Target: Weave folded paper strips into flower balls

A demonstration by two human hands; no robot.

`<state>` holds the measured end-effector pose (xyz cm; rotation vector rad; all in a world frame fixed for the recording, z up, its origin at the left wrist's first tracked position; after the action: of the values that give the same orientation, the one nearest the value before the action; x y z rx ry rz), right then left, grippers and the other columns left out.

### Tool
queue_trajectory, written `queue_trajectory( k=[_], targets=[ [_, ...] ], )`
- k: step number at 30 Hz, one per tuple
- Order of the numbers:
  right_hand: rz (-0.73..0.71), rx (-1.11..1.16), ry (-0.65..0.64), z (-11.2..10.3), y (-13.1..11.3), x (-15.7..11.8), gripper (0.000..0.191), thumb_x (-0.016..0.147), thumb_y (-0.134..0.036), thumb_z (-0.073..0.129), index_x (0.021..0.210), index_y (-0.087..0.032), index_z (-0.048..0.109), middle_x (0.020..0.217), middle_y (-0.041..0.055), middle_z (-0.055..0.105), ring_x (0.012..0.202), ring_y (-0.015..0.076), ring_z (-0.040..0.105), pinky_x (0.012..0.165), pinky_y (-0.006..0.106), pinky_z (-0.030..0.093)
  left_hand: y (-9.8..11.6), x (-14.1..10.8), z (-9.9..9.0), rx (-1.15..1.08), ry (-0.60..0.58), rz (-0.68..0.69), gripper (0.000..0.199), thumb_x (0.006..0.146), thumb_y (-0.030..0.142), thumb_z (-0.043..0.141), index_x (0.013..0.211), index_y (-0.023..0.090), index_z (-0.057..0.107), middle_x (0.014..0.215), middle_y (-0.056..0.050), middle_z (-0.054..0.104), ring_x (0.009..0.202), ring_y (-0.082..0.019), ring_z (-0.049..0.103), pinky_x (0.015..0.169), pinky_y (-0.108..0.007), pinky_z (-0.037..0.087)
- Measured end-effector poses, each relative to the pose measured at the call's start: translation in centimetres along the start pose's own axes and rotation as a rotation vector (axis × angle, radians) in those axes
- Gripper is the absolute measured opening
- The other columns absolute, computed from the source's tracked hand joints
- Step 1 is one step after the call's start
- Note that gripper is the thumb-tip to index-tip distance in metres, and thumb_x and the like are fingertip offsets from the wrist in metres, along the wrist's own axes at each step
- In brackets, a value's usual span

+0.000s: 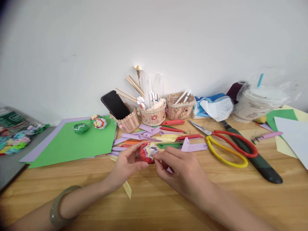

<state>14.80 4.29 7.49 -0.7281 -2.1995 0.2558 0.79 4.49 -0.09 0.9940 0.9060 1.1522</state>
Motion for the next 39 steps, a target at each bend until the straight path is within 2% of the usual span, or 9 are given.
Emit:
queue_trajectory(
  k=[10, 17, 26, 33, 39],
  targets=[
    [0.228, 0.17, -0.163, 0.0, 1.1, 0.4, 0.016, 0.08, -0.017, 0.055, 0.069, -0.016, 0.066, 0.052, -0.0009, 0.056, 0.044, 0.0075, 0.045, 0.039, 0.018, 0.035, 0.0, 0.0, 0.0, -0.012, 0.005, 0.001, 0.056, 0.054, 0.021, 0.08, 0.107, 0.021, 0.062, 0.084, -0.003, 0.064, 0.086, -0.017, 0.06, 0.08, -0.032, 0.048],
    [0.255, 0.215, -0.189, 0.2, 1.1, 0.5, 0.016, 0.079, -0.016, 0.055, 0.067, -0.015, 0.067, 0.052, -0.0002, 0.055, 0.045, 0.0074, 0.044, 0.04, 0.018, 0.034, 0.0, 0.2, -0.1, -0.006, -0.014, 0.023, 0.056, 0.053, 0.02, 0.081, 0.106, 0.021, 0.063, 0.078, -0.001, 0.062, 0.079, -0.015, 0.059, 0.078, -0.031, 0.049],
    [0.397, 0.316, -0.287, 0.5, 1.6, 0.6, 0.016, 0.077, -0.021, 0.059, 0.062, -0.016, 0.063, 0.051, -0.0014, 0.054, 0.045, 0.0079, 0.044, 0.04, 0.019, 0.033, 0.0, 0.0, 0.1, 0.009, -0.018, -0.002, 0.06, 0.048, 0.018, 0.083, 0.105, 0.021, 0.064, 0.082, -0.002, 0.063, 0.076, -0.015, 0.059, 0.073, -0.03, 0.051],
    [0.31, 0.232, -0.212, 0.2, 1.2, 0.6, 0.017, 0.076, -0.017, 0.06, 0.06, -0.017, 0.06, 0.051, -0.0024, 0.052, 0.044, 0.0074, 0.043, 0.04, 0.018, 0.033, -0.1, 0.0, 0.0, 0.022, 0.01, 0.007, 0.062, 0.047, 0.018, 0.083, 0.105, 0.02, 0.062, 0.087, -0.004, 0.064, 0.077, -0.016, 0.061, 0.073, -0.031, 0.051],
    [0.072, 0.209, -0.193, -0.1, 0.5, 0.5, 0.015, 0.082, -0.012, 0.053, 0.072, -0.015, 0.064, 0.062, 0.002, 0.057, 0.052, 0.0089, 0.048, 0.046, 0.019, 0.036, -0.2, 0.1, 0.2, -0.028, -0.004, -0.008, 0.06, 0.047, 0.014, 0.082, 0.103, 0.02, 0.059, 0.086, -0.003, 0.065, 0.072, -0.015, 0.063, 0.069, -0.029, 0.052]
  ],
)
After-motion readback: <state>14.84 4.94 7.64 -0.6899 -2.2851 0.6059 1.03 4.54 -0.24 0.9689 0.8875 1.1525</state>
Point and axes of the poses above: each hand's wrist, its own x-axis towards the middle knuckle, its own z-axis out of the palm, y = z × x, the point moved 5 cm from there along x, towards the middle knuckle
